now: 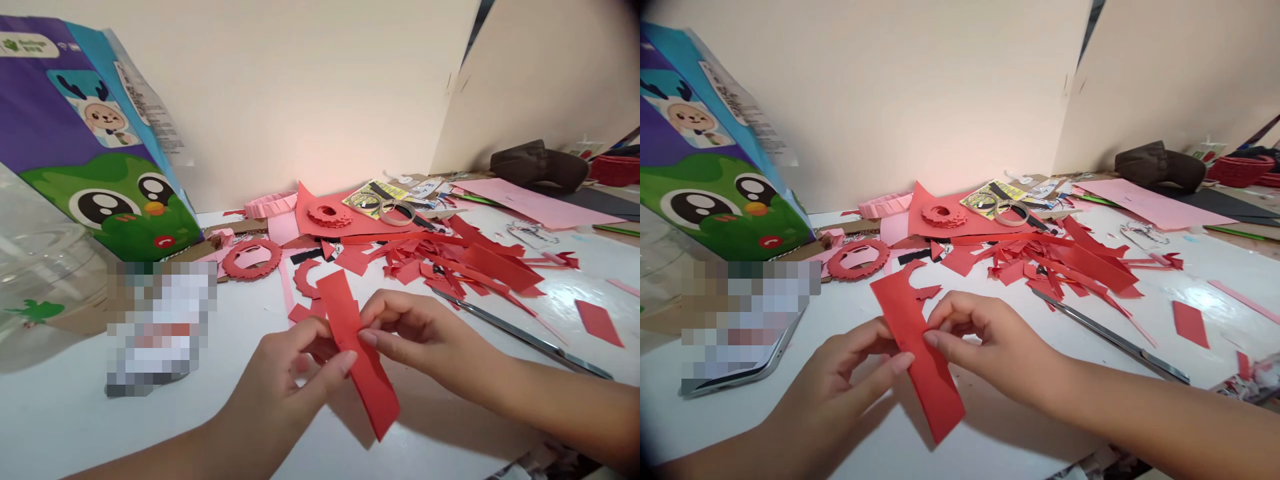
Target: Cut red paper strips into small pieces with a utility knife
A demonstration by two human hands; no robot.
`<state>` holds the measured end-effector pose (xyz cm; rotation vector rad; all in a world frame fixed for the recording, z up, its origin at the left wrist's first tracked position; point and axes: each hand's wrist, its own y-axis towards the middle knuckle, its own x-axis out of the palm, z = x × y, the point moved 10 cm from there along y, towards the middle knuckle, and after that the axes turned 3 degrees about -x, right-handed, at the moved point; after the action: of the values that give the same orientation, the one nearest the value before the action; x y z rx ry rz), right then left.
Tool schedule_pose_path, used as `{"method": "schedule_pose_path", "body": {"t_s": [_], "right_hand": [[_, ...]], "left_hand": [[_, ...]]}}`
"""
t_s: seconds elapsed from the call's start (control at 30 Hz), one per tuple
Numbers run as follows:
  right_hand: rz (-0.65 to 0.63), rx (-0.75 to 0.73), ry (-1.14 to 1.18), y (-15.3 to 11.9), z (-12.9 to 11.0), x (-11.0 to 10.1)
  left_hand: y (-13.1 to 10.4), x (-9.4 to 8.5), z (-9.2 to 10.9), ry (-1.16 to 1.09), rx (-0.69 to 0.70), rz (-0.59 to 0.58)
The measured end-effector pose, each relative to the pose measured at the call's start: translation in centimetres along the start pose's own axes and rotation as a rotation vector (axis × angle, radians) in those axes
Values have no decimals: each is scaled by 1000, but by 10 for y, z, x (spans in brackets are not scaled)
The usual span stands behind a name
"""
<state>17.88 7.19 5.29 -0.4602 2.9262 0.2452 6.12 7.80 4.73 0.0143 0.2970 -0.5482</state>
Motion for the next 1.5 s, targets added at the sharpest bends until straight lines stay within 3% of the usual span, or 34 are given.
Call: {"method": "schedule_pose_path", "body": {"t_s": [0.13, 0.27, 0.43, 0.63, 0.8, 1.07, 1.23, 1.37, 1.5], "right_hand": [[-16, -15, 67, -6, -2, 3], [74, -298, -187, -14, -30, -5], [62, -562, -506, -23, -49, 5], [103, -618, -597, -24, -56, 4], [99, -526, -494, -18, -49, -3], [116, -144, -285, -6, -14, -11], [112, -87, -80, -3, -6, -10], [15, 4, 145, 2, 6, 1], [-4, 30, 148, 3, 10, 4]], "left_hand": [[1, -4, -2, -127, -20, 52], [2, -5, -12, -263, -115, 75], [2, 2, -21, -381, -213, 36], [0, 12, -21, -532, -222, -39], [0, 5, -18, -466, -185, 19], [0, 5, -13, -246, -158, -8], [2, 1, -14, -223, -146, 33], [1, 2, -15, -208, -153, 29], [-2, 2, -17, -178, -147, 15]]}}
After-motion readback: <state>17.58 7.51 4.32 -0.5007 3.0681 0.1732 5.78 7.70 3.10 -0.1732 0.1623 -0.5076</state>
